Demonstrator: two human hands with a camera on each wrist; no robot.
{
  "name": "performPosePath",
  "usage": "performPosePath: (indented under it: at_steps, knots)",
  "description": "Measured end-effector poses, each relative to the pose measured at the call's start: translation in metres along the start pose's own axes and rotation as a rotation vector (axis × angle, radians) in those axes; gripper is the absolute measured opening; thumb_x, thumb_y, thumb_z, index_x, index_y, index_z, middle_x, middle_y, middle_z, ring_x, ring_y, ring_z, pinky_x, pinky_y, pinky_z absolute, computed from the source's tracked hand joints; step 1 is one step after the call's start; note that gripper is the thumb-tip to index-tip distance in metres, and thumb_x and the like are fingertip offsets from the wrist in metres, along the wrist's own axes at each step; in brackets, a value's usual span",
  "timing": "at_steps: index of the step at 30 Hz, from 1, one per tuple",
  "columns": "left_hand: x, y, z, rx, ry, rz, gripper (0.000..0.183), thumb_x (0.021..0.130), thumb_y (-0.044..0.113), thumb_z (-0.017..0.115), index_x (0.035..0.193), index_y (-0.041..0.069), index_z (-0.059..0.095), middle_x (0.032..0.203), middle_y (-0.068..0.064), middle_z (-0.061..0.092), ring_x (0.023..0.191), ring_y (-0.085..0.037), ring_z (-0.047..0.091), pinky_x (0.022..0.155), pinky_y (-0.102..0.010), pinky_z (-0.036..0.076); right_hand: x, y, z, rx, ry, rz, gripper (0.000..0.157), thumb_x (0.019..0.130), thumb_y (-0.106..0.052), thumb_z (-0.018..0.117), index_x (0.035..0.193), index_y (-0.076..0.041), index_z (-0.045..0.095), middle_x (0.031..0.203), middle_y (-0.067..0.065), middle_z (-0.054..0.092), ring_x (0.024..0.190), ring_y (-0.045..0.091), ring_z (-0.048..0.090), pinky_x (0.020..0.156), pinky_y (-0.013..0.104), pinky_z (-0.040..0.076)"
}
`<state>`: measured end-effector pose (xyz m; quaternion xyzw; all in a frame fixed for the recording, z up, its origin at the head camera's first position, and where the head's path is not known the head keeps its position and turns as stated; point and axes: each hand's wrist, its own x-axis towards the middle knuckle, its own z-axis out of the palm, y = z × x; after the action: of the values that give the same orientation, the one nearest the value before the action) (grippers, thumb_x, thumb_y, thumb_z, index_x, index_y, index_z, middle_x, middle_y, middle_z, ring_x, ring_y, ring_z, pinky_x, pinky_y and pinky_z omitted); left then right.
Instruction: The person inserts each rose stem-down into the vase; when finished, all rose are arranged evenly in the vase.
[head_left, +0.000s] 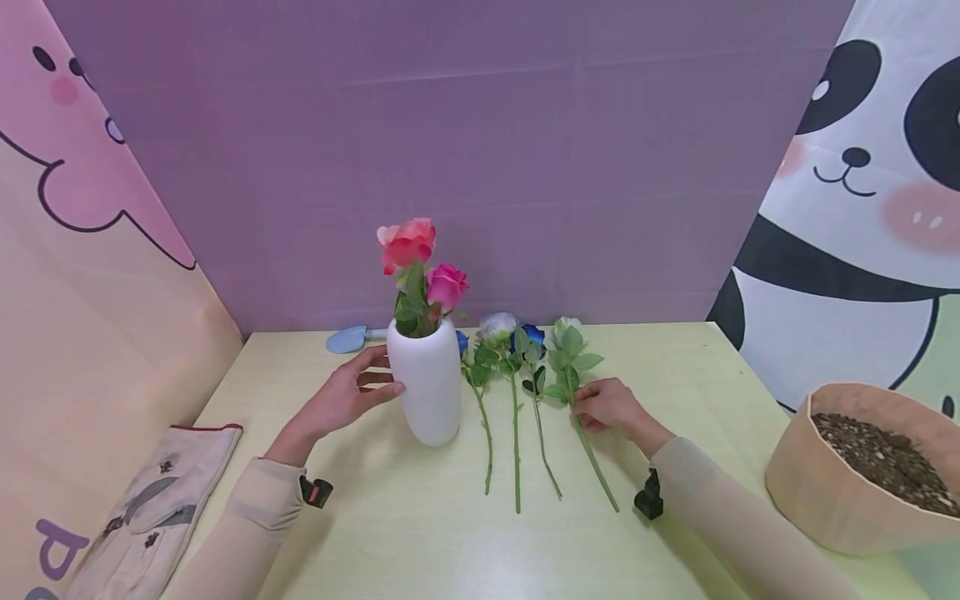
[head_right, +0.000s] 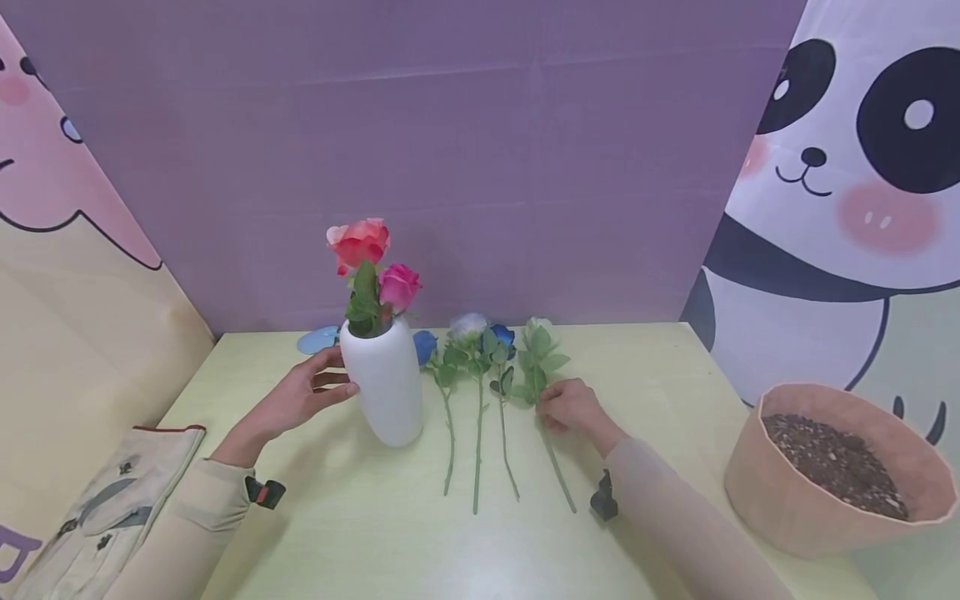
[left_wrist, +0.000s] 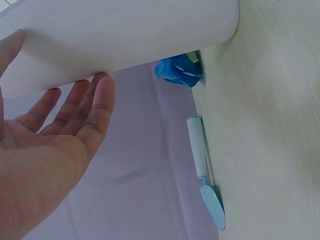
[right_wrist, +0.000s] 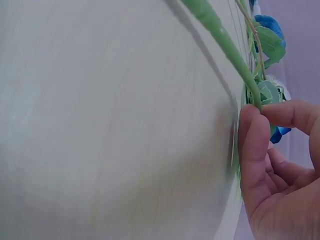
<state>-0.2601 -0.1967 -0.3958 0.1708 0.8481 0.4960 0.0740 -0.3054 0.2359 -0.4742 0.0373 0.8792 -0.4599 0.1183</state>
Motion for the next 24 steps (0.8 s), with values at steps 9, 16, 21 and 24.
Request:
performPosePath:
  at_steps: [9, 16, 21, 24]
  knots:
    - [0.0004, -0.0002, -0.0001, -0.003, 0.0, 0.001, 0.07, 0.092, 0.037, 0.071, 0.151, 0.017, 0.037, 0.144, -0.014, 0.05, 0.133, -0.04, 0.053, 0.103, -0.052, 0.053, 0.0038, -0.0012, 0.0017, -0.047, 0.001, -0.017, 0.019, 0.093, -0.017, 0.067, 0.102, 0.0, 0.069, 0.069, 0.004, 0.067, 0.062, 0.012, 0.063, 0.057, 0.026, 0.057]
    - [0.0003, 0.0013, 0.0004, -0.005, -0.004, 0.005, 0.07, 0.093, 0.037, 0.071, 0.151, 0.017, 0.037, 0.143, -0.013, 0.05, 0.134, -0.039, 0.053, 0.104, -0.051, 0.052, 0.0062, -0.0014, 0.0018, -0.044, 0.017, -0.051, 0.022, 0.095, -0.015, 0.062, 0.105, 0.003, 0.069, 0.069, 0.004, 0.067, 0.06, 0.011, 0.063, 0.056, 0.026, 0.057]
    - [0.001, 0.0, -0.0001, 0.004, 0.001, 0.004, 0.071, 0.092, 0.038, 0.072, 0.151, 0.019, 0.037, 0.143, -0.013, 0.051, 0.133, -0.038, 0.054, 0.103, -0.051, 0.053, 0.0041, -0.003, -0.0016, 0.0, 0.0, -0.05, 0.025, 0.096, -0.013, 0.061, 0.111, 0.006, 0.067, 0.085, 0.012, 0.073, 0.064, 0.012, 0.066, 0.06, 0.028, 0.059]
    - [0.001, -0.0015, -0.0006, 0.004, 0.001, 0.006, 0.071, 0.092, 0.038, 0.072, 0.151, 0.019, 0.037, 0.143, -0.013, 0.051, 0.133, -0.038, 0.054, 0.103, -0.051, 0.053, 0.0008, -0.0059, -0.0048, 0.038, -0.022, -0.038, 0.029, 0.097, -0.014, 0.061, 0.117, 0.007, 0.063, 0.097, 0.016, 0.072, 0.068, 0.014, 0.068, 0.063, 0.03, 0.06]
